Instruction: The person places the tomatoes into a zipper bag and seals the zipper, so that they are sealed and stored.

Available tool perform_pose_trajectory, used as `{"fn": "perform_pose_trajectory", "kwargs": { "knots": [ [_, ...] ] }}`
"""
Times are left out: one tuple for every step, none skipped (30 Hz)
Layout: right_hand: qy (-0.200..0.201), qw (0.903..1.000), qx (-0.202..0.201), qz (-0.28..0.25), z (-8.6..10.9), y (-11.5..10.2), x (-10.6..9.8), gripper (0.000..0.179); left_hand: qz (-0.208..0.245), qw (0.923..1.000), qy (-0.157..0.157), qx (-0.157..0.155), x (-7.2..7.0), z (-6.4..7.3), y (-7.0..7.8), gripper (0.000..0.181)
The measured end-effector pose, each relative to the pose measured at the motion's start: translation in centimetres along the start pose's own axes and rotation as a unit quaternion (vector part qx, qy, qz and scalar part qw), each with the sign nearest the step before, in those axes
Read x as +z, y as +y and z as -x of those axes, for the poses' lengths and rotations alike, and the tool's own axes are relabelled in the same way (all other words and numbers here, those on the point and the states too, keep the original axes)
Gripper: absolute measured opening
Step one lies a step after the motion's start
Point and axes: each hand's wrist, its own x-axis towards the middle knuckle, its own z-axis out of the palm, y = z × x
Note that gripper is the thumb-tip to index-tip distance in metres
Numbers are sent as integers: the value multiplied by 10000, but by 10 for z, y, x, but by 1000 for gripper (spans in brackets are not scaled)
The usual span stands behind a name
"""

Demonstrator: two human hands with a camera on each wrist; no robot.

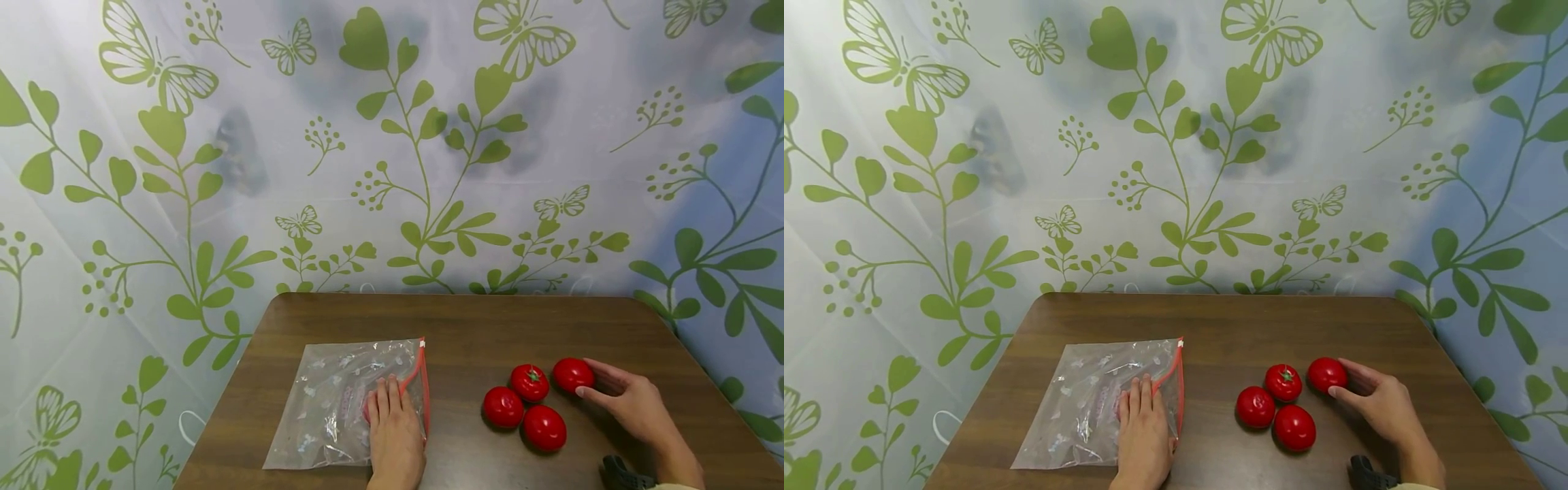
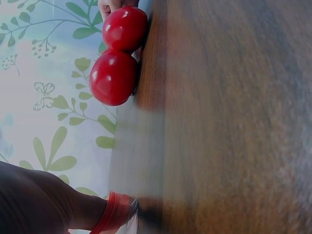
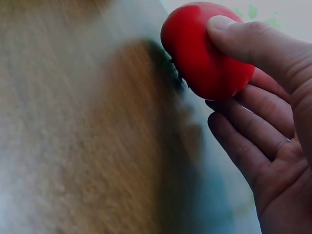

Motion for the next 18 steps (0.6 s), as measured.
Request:
{"fn": "perform_pose_trajectory", "kwargs": {
  "knots": [
    [32, 10000, 0, 12, 1, 0, -1, 81, 0, 10000, 14, 4, 0, 0, 0, 82],
    [74, 10000, 2, 17, 3, -1, -1, 81, 11, 10000, 31, 5, 0, 0, 0, 82],
    [111, 9999, 2, 7, 4, -2, -2, 80, 17, 10000, 46, 7, 0, 0, 0, 83],
    [163, 9999, -9, 3, 6, -3, -2, 80, 20, 10000, 63, 14, 1, 0, 0, 83],
    [217, 9998, -15, -3, 8, -3, -3, 79, 21, 10000, 67, 17, 0, 0, 0, 83],
    [268, 9996, -19, -13, 10, -4, -3, 78, 22, 10000, 74, 21, 0, 0, 0, 84],
    [313, 9995, -26, -10, 12, -5, -4, 78, 14, 10000, 74, 26, 0, 0, 0, 85],
    [353, 9994, -35, -8, 14, -6, -4, 77, 13, 10000, 74, 30, 0, 0, 0, 86],
    [402, 9992, -47, -6, 16, -7, -4, 77, -2, 10000, 74, 36, 0, 0, 0, 87],
    [452, 9990, -53, -7, 19, -8, -5, 76, -14, 10000, 79, 41, 1, 0, 0, 87],
    [483, 9988, -48, -12, 21, -9, -5, 76, -19, 10000, 76, 41, 0, 0, 0, 87],
    [532, 9986, -58, -5, 24, -10, -6, 76, -24, 10000, 77, 45, 0, 0, 0, 87],
    [584, 9983, -64, -3, 27, -11, -6, 75, -29, 10000, 76, 45, 1, 1, 0, 87],
    [637, 9979, -69, -20, 29, -13, -6, 75, -25, 10000, 72, 43, 1, 1, 0, 87],
    [685, 9976, -80, -28, 32, -15, -7, 74, -25, 10000, 63, 40, 1, 1, 0, 86],
    [722, 9973, -88, -35, 35, -17, -7, 74, -21, 10000, 51, 36, 1, 1, 0, 86],
    [762, 9970, -98, -30, 38, -19, -8, 73, -15, 10000, 34, 33, 1, 1, 0, 86],
    [806, 9967, -114, -28, 40, -21, -8, 73, -13, 10000, 22, 30, 0, 1, 0, 86]
  ]
}}
